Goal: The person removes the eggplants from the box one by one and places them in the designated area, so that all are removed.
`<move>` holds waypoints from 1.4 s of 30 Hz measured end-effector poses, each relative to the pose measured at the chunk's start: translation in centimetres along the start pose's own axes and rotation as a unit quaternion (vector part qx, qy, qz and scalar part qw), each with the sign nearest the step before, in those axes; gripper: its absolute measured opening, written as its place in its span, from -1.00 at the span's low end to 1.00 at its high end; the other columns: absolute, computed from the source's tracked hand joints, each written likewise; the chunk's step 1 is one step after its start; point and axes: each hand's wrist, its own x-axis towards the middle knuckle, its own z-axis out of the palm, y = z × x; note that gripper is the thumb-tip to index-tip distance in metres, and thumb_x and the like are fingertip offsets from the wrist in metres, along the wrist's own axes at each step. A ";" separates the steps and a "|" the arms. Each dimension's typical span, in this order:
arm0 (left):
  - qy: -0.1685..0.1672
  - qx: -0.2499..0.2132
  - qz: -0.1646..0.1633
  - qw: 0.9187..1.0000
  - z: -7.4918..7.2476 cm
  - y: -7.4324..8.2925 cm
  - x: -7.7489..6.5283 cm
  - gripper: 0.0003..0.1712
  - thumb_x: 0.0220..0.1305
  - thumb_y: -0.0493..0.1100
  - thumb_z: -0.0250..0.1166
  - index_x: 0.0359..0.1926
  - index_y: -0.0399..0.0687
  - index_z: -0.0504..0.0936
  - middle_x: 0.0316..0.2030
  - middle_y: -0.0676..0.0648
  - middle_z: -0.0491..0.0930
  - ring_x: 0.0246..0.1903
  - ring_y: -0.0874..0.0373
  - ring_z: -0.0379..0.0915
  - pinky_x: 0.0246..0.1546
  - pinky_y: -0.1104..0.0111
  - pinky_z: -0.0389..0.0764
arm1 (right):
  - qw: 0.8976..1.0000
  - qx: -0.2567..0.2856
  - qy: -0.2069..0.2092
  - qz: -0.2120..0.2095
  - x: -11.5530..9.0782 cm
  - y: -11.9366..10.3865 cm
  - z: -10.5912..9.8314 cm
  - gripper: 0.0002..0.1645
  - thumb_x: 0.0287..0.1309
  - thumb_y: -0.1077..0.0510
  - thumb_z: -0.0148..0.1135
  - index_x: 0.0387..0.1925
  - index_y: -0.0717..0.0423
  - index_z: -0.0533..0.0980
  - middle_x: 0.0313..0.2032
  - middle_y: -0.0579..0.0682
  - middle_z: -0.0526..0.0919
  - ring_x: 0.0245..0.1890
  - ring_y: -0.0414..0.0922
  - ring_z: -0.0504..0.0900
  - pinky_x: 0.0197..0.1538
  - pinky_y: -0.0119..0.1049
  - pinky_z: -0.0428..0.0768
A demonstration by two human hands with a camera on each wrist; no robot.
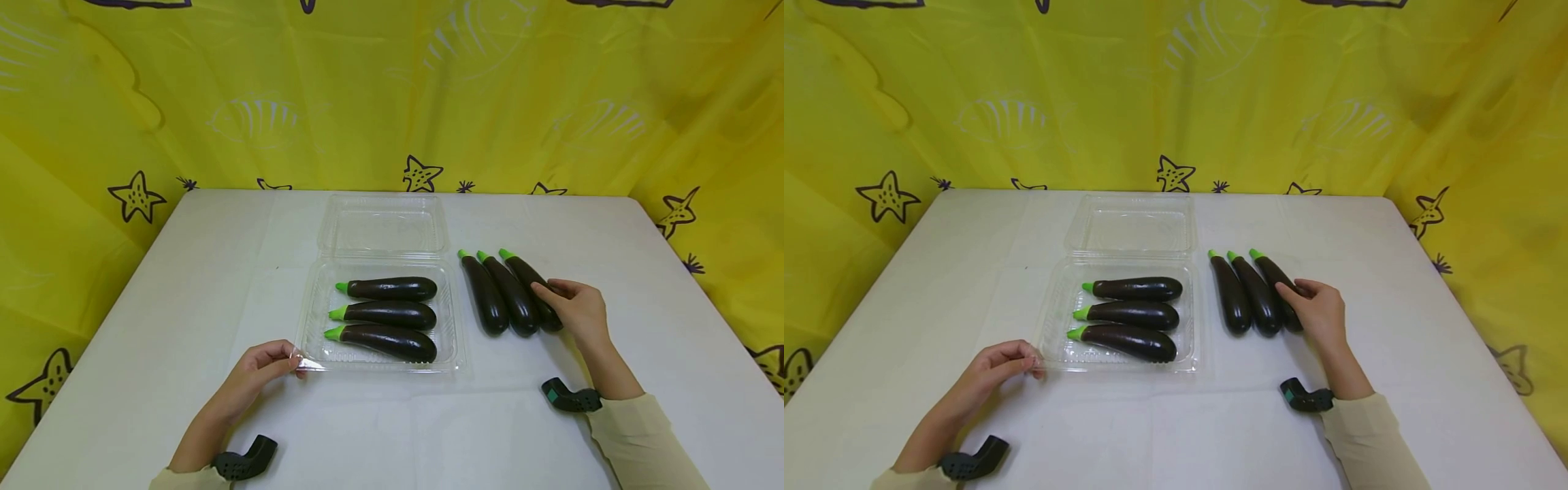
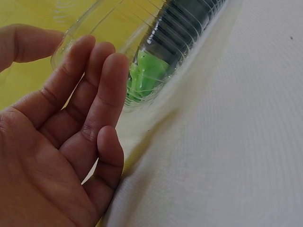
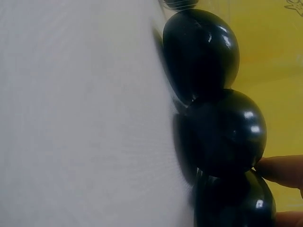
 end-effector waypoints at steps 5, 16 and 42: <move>0.002 0.002 0.000 1.000 0.0 0.0 0.0 -0.81 0.29 -0.30 0.06 -0.36 -0.42 0.45 -0.46 -0.06 0.57 -0.36 0.14 0.45 -0.21 0.40 0.42 | 1.000 0.002 -0.001 0.004 0.0 -0.1 -0.1 -0.19 0.11 -0.19 0.17 0.12 0.42 0.36 0.02 0.32 0.47 0.14 0.17 0.34 0.07 -0.03 0.34; 0.001 0.001 -0.002 1.000 -0.1 0.1 0.0 -0.81 0.29 -0.31 0.06 -0.37 -0.42 0.44 -0.46 -0.09 0.57 -0.36 0.13 0.46 -0.21 0.40 0.41 | 1.000 0.010 0.009 -0.012 0.1 0.1 -0.3 -0.16 0.10 -0.15 0.20 0.17 0.44 0.29 0.06 0.33 0.44 0.10 0.16 0.39 -0.05 -0.40 0.44; -0.008 -0.010 0.006 1.000 0.0 0.0 -0.1 -0.81 0.29 -0.32 0.05 -0.36 -0.44 0.44 -0.46 -0.07 0.57 -0.35 0.13 0.45 -0.19 0.39 0.42 | 0.990 0.008 0.004 -0.138 -1.3 -4.8 0.5 -0.30 0.08 -0.05 0.27 0.09 0.39 0.40 -0.03 0.28 0.53 -0.05 0.12 0.53 -0.13 -0.58 0.43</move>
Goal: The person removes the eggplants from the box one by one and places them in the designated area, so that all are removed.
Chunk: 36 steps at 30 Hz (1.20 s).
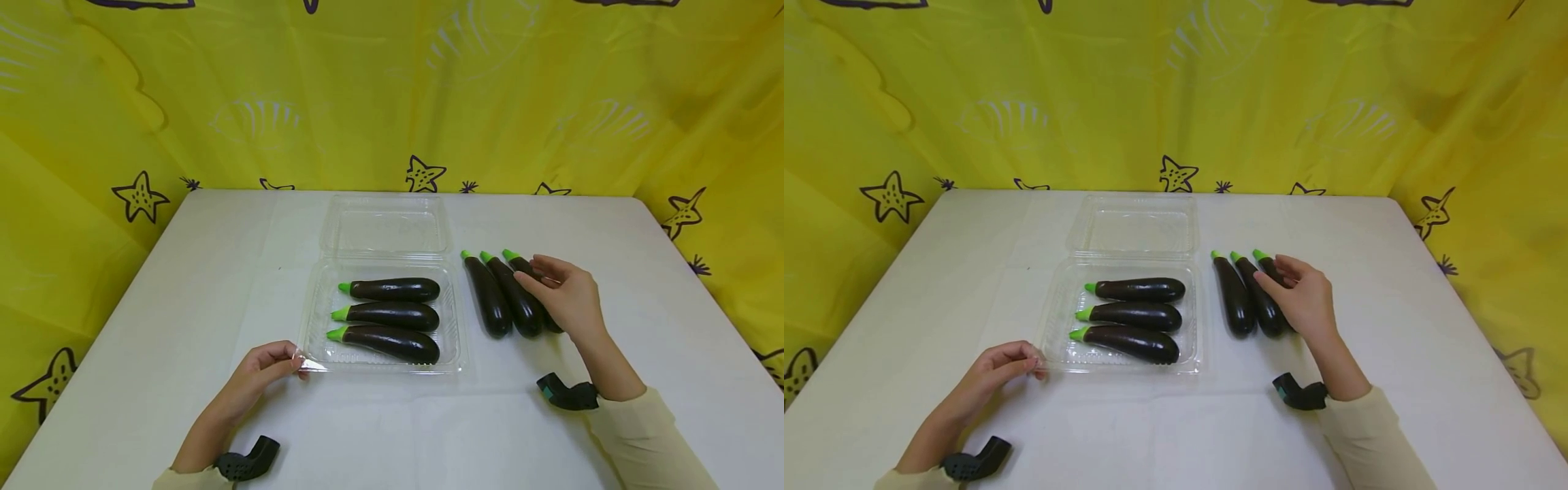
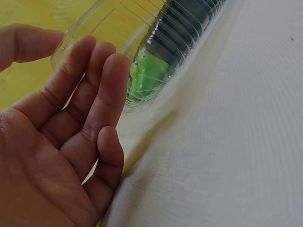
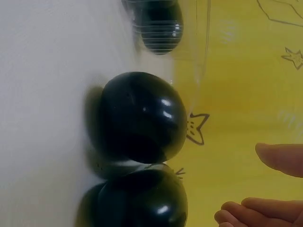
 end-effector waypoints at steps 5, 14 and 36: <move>0.003 0.004 -0.003 1.000 0.0 0.0 0.0 -0.82 0.29 -0.31 0.05 -0.36 -0.43 0.44 -0.46 -0.07 0.57 -0.36 0.13 0.46 -0.19 0.39 0.42 | 0.999 0.017 -0.014 -0.024 -0.3 -0.5 0.6 -0.35 0.07 0.00 0.29 0.06 0.39 0.42 -0.05 0.28 0.55 -0.09 0.12 0.55 -0.21 -0.68 0.39; 0.006 0.004 -0.008 1.000 0.1 0.0 0.1 -0.81 0.30 -0.30 0.05 -0.37 -0.42 0.45 -0.47 -0.06 0.57 -0.36 0.13 0.44 -0.20 0.39 0.40 | 0.997 0.032 -0.048 -0.051 -1.0 -2.4 1.6 -0.43 0.05 0.09 0.32 0.03 0.38 0.45 -0.06 0.27 0.56 -0.08 0.10 0.56 -0.12 -0.54 0.45; 0.000 0.002 0.001 1.000 -0.1 -0.2 0.1 -0.81 0.30 -0.31 0.05 -0.37 -0.42 0.44 -0.47 -0.07 0.57 -0.35 0.13 0.45 -0.19 0.40 0.40 | 0.984 0.059 -0.136 -0.101 -2.7 -5.0 5.7 -0.51 0.00 0.11 0.36 -0.04 0.30 0.52 -0.13 0.13 0.62 -0.13 0.08 0.59 -0.06 -0.06 0.49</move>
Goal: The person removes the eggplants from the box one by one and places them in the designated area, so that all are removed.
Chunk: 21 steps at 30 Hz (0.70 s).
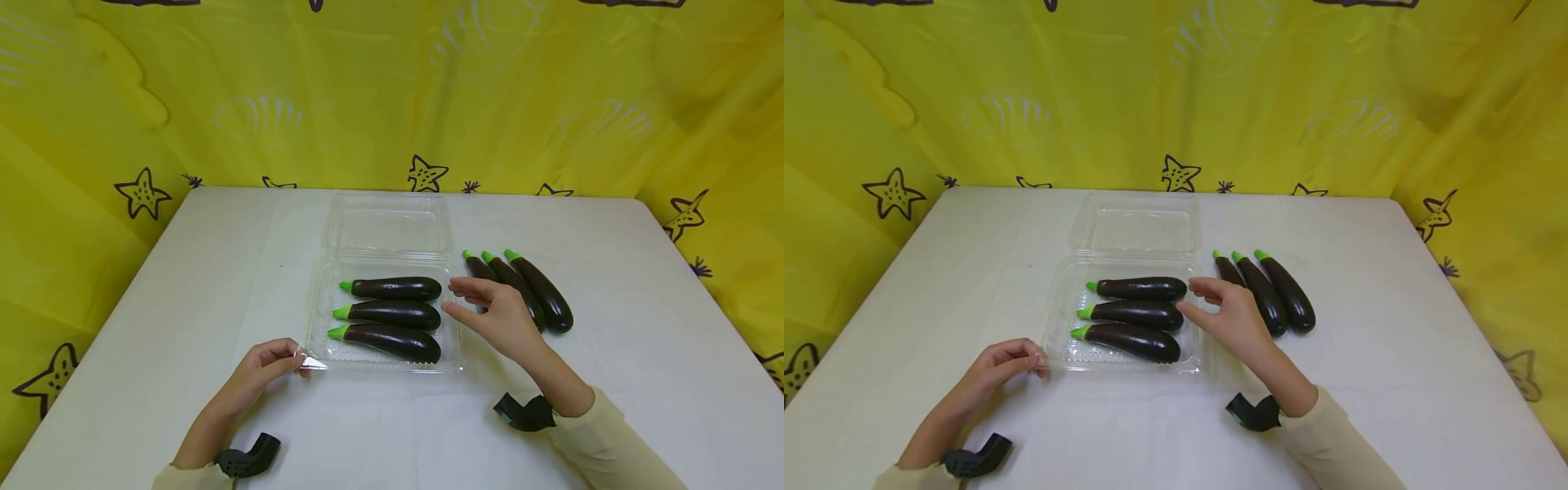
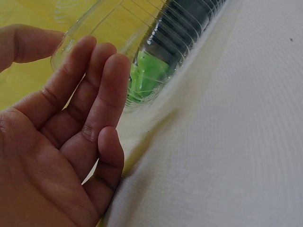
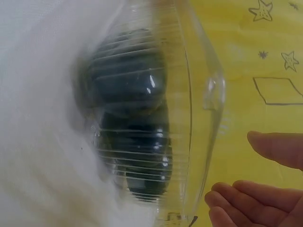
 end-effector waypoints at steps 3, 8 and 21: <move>-0.003 -0.001 0.003 1.000 0.0 0.0 0.0 -0.82 0.30 -0.31 0.05 -0.37 -0.42 0.44 -0.47 -0.06 0.57 -0.36 0.13 0.45 -0.19 0.39 0.40 | 1.000 0.010 -0.011 0.002 -0.1 -0.2 0.4 -0.51 0.01 0.11 0.36 -0.04 0.30 0.52 -0.12 0.13 0.61 -0.11 0.07 0.58 -0.05 -0.06 0.48; -0.002 0.005 0.000 1.000 0.0 0.0 0.0 -0.81 0.30 -0.31 0.04 -0.37 -0.41 0.45 -0.47 -0.07 0.56 -0.35 0.12 0.45 -0.19 0.39 0.40 | 0.999 0.018 -0.035 -0.003 -0.3 -0.6 1.2 -0.50 -0.01 0.08 0.37 -0.05 0.28 0.53 -0.11 0.10 0.61 -0.08 0.04 0.57 -0.05 -0.07 0.48; 0.000 0.012 -0.003 1.000 0.0 0.1 0.0 -0.81 0.30 -0.31 0.04 -0.37 -0.42 0.45 -0.47 -0.14 0.56 -0.35 0.10 0.46 -0.19 0.40 0.41 | 0.994 0.023 -0.103 -0.016 -0.3 -0.8 3.2 -0.43 -0.07 0.08 0.42 -0.03 0.32 0.51 -0.07 0.10 0.59 -0.08 0.00 0.56 -0.06 -0.15 0.49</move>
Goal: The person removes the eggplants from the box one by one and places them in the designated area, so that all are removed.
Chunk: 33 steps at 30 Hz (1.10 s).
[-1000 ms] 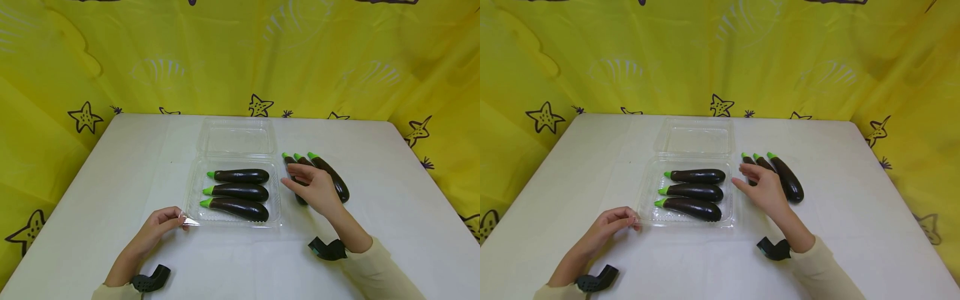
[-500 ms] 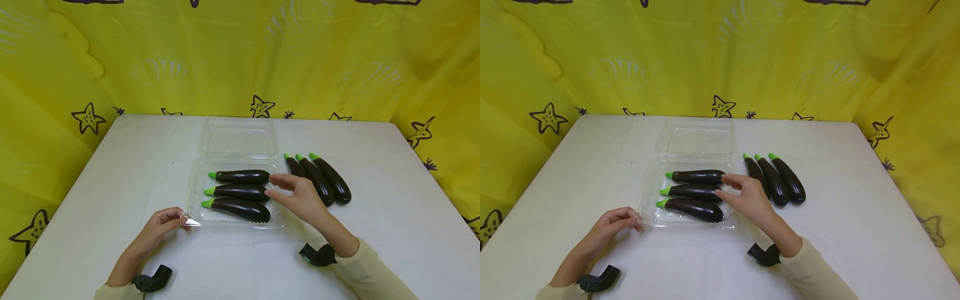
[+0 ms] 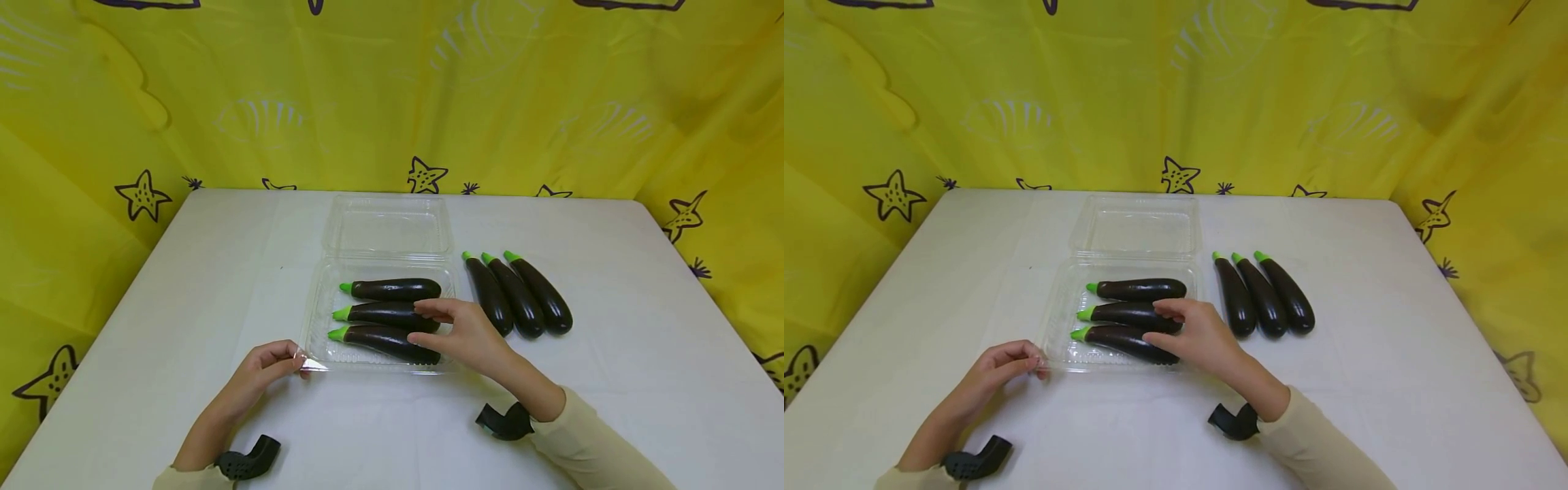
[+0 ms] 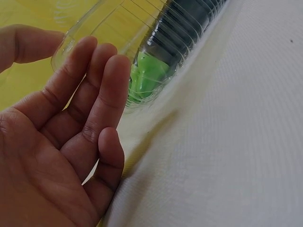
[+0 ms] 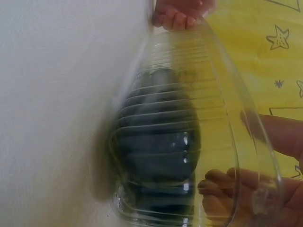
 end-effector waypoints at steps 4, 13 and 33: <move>-0.001 -0.003 0.000 1.000 0.0 0.0 -0.1 -0.81 0.30 -0.31 0.04 -0.37 -0.42 0.45 -0.47 -0.14 0.56 -0.35 0.09 0.46 -0.19 0.39 0.41 | 1.000 -0.023 -0.012 -0.016 0.2 -0.2 0.4 -0.45 -0.10 0.09 0.44 -0.06 0.30 0.53 -0.11 0.08 0.61 -0.11 -0.03 0.57 -0.07 -0.21 0.50; 0.000 -0.007 -0.001 1.000 0.1 0.1 -0.1 -0.80 0.31 -0.30 0.04 -0.37 -0.42 0.44 -0.47 -0.12 0.56 -0.35 0.11 0.45 -0.19 0.39 0.41 | 0.992 -0.122 -0.014 -0.042 0.5 -1.1 1.1 -0.52 -0.11 0.08 0.44 -0.12 0.24 0.57 -0.20 0.02 0.64 -0.22 -0.09 0.58 -0.15 -0.21 0.52; 0.008 -0.004 -0.013 1.000 0.0 0.0 0.0 -0.80 0.30 -0.29 0.06 -0.37 -0.41 0.45 -0.47 -0.08 0.57 -0.34 0.11 0.44 -0.20 0.38 0.38 | 0.974 -0.220 -0.038 -0.030 1.2 -2.4 2.4 -0.54 -0.25 0.09 0.51 -0.25 0.23 0.61 -0.29 0.03 0.66 -0.23 -0.09 0.59 -0.14 -0.20 0.49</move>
